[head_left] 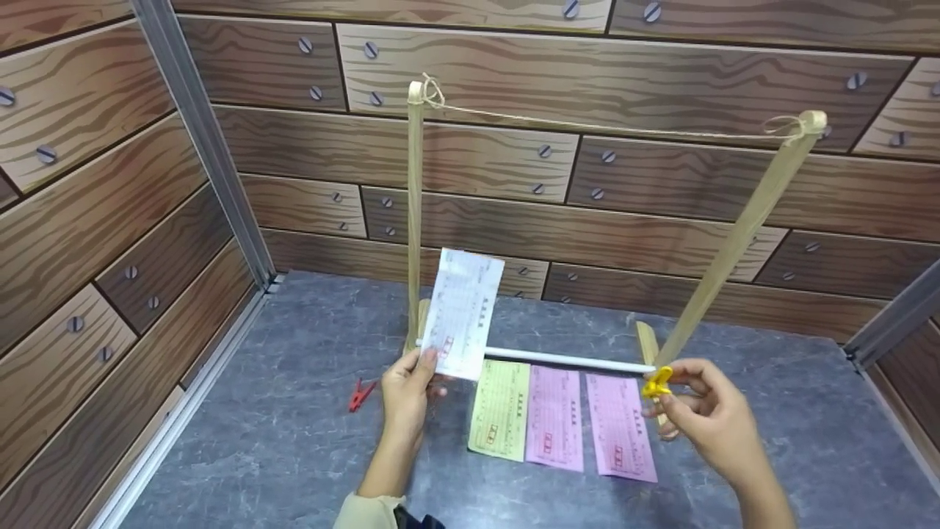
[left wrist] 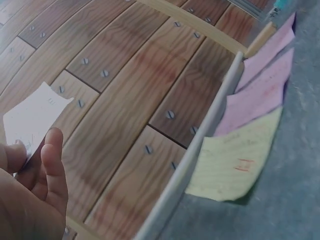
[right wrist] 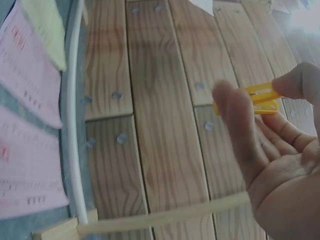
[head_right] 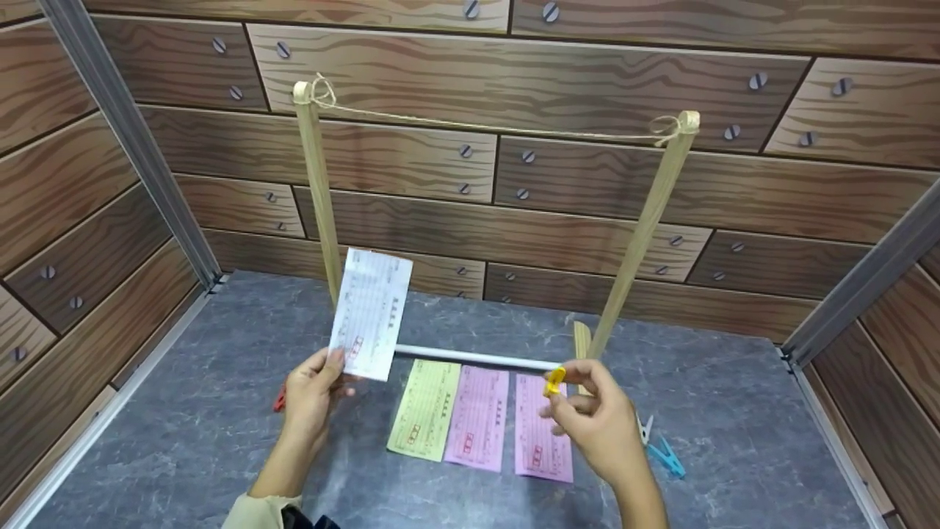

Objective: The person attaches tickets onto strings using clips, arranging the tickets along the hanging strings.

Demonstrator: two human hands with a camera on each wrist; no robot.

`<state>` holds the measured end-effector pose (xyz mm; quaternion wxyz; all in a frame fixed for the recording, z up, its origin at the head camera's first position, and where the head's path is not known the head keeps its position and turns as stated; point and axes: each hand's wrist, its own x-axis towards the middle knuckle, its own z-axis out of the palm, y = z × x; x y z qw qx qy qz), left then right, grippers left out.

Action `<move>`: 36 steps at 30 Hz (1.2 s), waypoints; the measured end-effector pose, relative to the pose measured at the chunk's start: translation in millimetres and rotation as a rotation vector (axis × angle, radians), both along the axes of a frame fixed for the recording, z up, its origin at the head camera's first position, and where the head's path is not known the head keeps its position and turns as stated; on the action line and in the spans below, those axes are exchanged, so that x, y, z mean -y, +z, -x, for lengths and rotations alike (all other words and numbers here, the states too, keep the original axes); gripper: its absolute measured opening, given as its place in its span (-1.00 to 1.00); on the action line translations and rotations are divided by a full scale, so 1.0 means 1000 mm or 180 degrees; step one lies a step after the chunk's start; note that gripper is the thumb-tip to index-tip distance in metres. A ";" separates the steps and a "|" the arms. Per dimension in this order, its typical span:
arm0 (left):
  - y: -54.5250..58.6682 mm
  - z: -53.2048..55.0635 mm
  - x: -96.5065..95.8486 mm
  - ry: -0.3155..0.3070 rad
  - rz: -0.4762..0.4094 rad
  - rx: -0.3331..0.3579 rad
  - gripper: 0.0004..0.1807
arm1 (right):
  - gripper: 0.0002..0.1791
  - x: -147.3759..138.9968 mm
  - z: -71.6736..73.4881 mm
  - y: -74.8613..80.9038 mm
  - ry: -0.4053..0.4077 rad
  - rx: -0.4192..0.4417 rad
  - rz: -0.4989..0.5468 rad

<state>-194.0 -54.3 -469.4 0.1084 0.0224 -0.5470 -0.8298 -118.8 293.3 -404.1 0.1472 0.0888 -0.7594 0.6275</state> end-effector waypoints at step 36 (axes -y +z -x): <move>0.118 0.074 -0.008 -0.0182 -0.0629 -0.0598 -0.76 | -0.60 0.059 0.043 0.162 0.0409 -0.0995 -0.0538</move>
